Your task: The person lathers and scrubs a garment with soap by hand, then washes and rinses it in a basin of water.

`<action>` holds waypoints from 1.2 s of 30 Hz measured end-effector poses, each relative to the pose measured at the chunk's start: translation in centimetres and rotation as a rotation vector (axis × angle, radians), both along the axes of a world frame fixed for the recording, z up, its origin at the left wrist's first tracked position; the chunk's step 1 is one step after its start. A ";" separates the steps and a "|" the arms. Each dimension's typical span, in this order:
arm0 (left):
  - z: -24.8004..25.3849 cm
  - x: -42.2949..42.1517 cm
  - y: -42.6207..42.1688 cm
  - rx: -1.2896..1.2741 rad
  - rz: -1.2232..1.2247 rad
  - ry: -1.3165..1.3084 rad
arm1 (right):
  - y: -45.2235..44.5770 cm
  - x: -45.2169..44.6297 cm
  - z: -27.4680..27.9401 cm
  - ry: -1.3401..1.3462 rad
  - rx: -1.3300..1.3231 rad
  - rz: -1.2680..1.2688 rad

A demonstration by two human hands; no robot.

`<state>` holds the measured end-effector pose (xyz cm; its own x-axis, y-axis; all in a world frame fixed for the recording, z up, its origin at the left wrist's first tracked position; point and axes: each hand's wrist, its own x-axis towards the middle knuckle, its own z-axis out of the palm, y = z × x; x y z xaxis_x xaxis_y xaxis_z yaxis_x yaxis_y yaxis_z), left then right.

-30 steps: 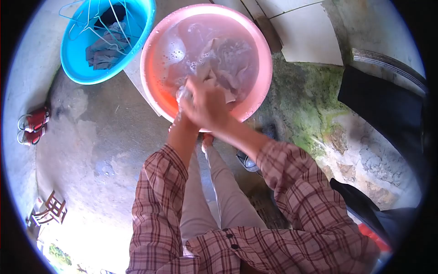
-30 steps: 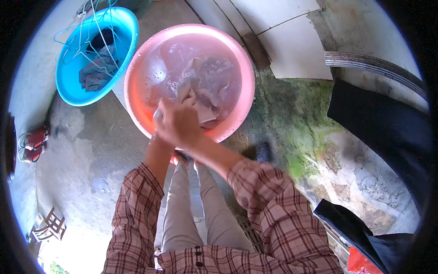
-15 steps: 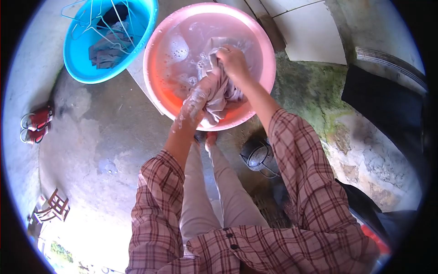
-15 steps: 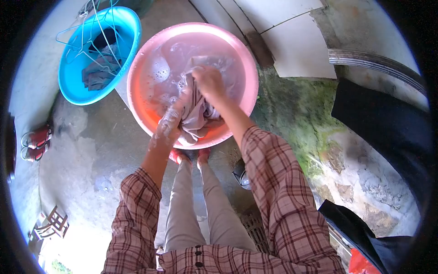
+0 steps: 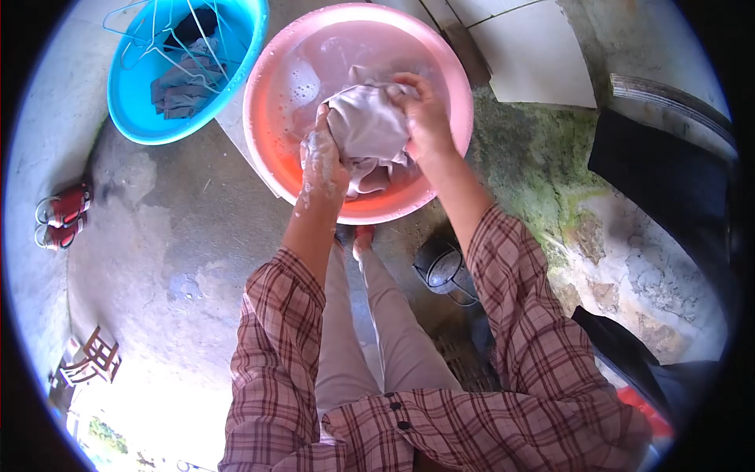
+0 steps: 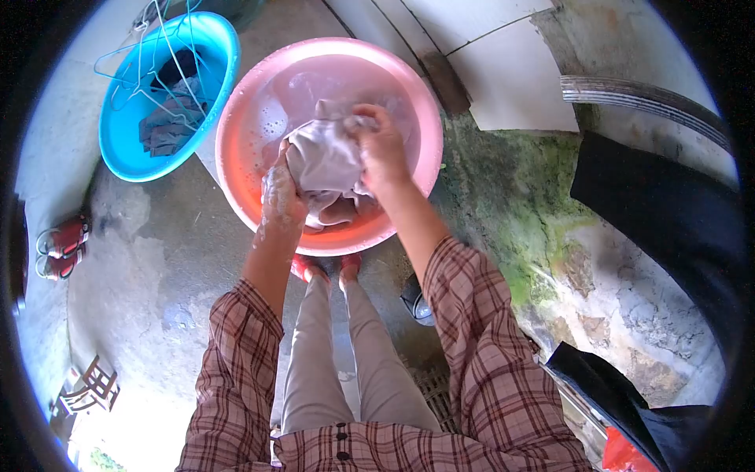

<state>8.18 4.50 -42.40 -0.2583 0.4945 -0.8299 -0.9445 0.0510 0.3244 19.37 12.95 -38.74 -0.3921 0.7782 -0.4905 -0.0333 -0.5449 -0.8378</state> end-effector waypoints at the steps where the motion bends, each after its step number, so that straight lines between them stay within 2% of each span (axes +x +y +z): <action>1: 0.1 0.2 0.1 0.001 0.036 -0.065 | -1.1 -0.6 0.5 -0.043 0.071 0.010; 2: -1.1 0.1 -1.2 0.229 -0.055 -0.013 | -2.5 -1.3 0.8 -0.168 0.420 0.163; 3: -1.0 0.2 -1.5 0.345 -0.013 -0.119 | -4.0 -1.9 1.2 -0.294 0.768 0.317; 5: -0.9 0.4 -1.7 0.577 0.078 -0.333 | -6.6 -2.5 4.3 -0.287 1.122 0.509; 7: -0.7 0.6 -1.8 0.809 0.169 -0.549 | -7.4 -3.1 4.1 -0.399 1.178 0.489; 9: -0.9 1.2 -2.1 0.740 0.189 -0.473 | -7.2 -3.4 3.2 -0.544 1.156 0.453; 11: -2.0 2.9 -1.9 0.376 0.132 -0.110 | -4.6 -3.8 0.6 -0.719 1.062 0.397; 12: 0.6 2.9 -1.3 0.147 0.104 -0.096 | -3.8 -3.5 -0.7 -0.693 1.015 0.369; 14: 3.0 3.5 -0.3 0.049 0.131 -0.143 | -2.1 -3.5 -2.6 -0.629 0.940 0.309; 16: 3.0 3.8 -1.2 -0.006 0.152 -0.111 | -3.4 -3.6 -2.2 -0.571 0.984 0.265; 17: 1.5 3.9 -1.6 0.141 0.141 -0.165 | -4.4 -3.5 -1.6 -0.546 1.008 0.244; 18: -1.0 3.9 -2.2 0.284 0.130 -0.217 | -5.7 -3.4 -0.6 -0.650 1.014 0.370; 21: -9.6 3.6 -4.4 0.716 0.101 -0.359 | -9.3 -3.3 2.6 -0.496 1.063 0.330; 22: -9.7 3.3 -4.4 0.860 0.085 -0.405 | -9.3 -3.6 2.5 -0.507 1.095 0.293; 23: -9.5 4.0 -4.7 0.896 0.090 -0.253 | -9.2 -3.9 2.1 -0.518 1.128 0.255; 25: -5.7 4.9 -4.2 0.930 0.121 0.052 | -7.5 -3.6 0.8 -0.595 1.133 0.223; 26: -5.1 4.8 -4.5 0.649 -0.088 0.378 | -5.5 -3.2 -0.4 -0.656 1.102 0.229; 28: 3.3 3.3 -1.5 -0.014 -0.054 -0.070 | -3.2 -2.9 -3.0 -0.736 1.090 0.244; 29: 2.3 3.6 -1.8 0.048 -0.017 -0.086 | -2.4 -2.5 -4.2 -0.771 1.111 0.250; 31: 1.2 4.0 -2.5 0.171 0.060 -0.117 | -2.8 -2.7 -3.2 -0.759 1.068 0.268; 32: 0.6 4.4 -2.2 -0.017 0.082 -0.050 | -3.8 -2.7 -2.4 -0.712 1.013 0.279; 33: 0.6 4.1 -2.3 0.001 0.088 -0.081 | -5.4 -2.7 -0.9 -0.668 0.948 0.291; 34: -0.2 3.8 -2.5 0.093 0.116 -0.131 | -7.0 -3.3 -0.2 -0.596 1.074 0.243; 35: -1.3 3.6 -2.9 0.288 0.140 -0.234 | -8.7 -3.7 0.8 -0.523 1.198 0.193; 36: -2.3 3.5 -3.3 0.483 0.157 -0.345 | -10.0 -3.6 3.1 -0.505 1.063 0.325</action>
<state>11.64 1.21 -44.66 -0.1152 0.8136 -0.5699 -0.9835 -0.1738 -0.0493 15.77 2.97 -35.67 -0.5927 0.7858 0.1771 0.4354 0.4975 -0.7503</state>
